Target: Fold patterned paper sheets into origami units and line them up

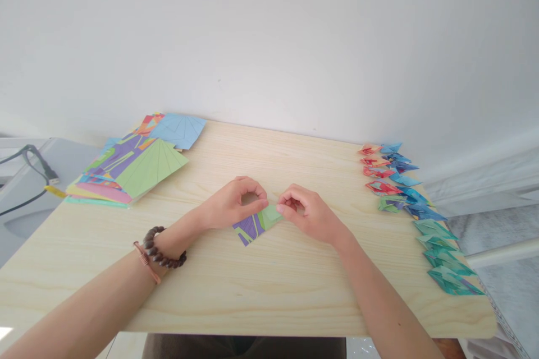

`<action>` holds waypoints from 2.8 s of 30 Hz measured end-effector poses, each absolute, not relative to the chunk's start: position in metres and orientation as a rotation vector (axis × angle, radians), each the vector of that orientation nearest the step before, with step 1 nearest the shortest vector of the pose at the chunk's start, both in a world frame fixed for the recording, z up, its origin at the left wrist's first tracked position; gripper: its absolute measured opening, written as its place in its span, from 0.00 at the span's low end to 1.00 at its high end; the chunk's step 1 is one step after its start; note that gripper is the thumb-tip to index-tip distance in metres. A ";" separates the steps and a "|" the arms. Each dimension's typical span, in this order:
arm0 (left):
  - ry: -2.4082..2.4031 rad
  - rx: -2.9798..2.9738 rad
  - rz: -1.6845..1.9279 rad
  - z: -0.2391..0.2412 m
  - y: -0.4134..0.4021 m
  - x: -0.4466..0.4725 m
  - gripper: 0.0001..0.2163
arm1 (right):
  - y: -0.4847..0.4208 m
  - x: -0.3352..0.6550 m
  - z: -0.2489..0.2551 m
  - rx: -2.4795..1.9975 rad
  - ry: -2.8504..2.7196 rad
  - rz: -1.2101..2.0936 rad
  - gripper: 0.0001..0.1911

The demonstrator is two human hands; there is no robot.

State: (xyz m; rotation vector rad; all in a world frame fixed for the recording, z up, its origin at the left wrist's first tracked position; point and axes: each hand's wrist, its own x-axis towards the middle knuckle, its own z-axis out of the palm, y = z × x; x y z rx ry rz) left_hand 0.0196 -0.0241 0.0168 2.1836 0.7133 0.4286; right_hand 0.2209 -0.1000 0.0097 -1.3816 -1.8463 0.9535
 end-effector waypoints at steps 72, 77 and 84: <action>0.465 2.259 0.389 0.020 -0.018 0.015 0.17 | -0.095 0.226 0.005 -1.336 -1.877 0.939 0.14; 0.491 2.301 0.381 0.018 -0.017 0.015 0.12 | -0.096 0.226 0.007 -1.346 -1.921 0.933 0.15; 0.489 2.335 0.336 0.014 -0.019 0.014 0.11 | -0.098 0.215 0.004 -1.338 -1.932 0.906 0.17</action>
